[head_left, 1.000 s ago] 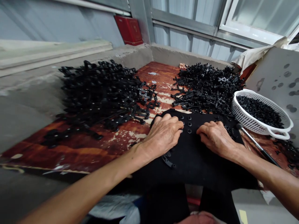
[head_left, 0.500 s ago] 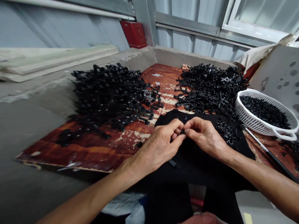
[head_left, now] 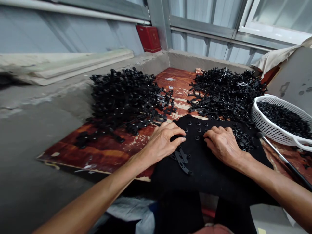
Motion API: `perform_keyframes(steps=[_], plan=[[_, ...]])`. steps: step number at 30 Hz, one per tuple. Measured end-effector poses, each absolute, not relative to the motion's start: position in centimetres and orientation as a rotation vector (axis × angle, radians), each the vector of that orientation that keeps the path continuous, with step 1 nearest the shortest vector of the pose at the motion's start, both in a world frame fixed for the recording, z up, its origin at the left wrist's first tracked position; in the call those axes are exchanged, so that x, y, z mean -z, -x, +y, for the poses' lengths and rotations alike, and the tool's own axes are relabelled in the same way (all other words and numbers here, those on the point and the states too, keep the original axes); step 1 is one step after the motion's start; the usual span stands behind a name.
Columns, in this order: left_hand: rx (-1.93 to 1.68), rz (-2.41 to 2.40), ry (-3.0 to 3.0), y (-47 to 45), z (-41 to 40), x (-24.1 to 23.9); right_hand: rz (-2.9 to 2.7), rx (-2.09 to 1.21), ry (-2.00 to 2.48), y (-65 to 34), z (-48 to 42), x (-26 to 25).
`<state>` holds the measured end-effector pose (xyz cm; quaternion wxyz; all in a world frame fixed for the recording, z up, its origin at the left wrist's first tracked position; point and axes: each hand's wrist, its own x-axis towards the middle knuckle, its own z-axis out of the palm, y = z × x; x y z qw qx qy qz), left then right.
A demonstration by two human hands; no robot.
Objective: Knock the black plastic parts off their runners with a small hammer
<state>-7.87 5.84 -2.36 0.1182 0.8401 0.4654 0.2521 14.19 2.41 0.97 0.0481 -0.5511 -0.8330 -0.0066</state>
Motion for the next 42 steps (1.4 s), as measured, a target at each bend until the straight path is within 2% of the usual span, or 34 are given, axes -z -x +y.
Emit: perform_keyframes(steps=[11, 19, 25, 30, 42], plan=[[-0.714, 1.380, -2.461, 7.9, 5.9, 2.3, -2.491, 0.098, 1.676, -15.1, 2.8, -0.7], [-0.823, 1.392, -2.595, 6.1, 3.0, 0.5, -2.502, 0.099, 1.707, -18.1, 0.4, -2.6], [-0.591, 1.307, -2.787, 2.9, 1.6, 0.2, -2.659, 0.073, 1.678, -17.5, -0.9, -2.1], [-0.557, 1.497, -2.794, 3.2, 3.5, 0.3, -2.657, 0.069, 1.665, -17.4, -0.7, -1.8], [-0.439, 1.447, -2.873, 3.0, 4.5, 0.8, -2.571, 0.046, 1.602, -16.0, 0.3, -1.8]])
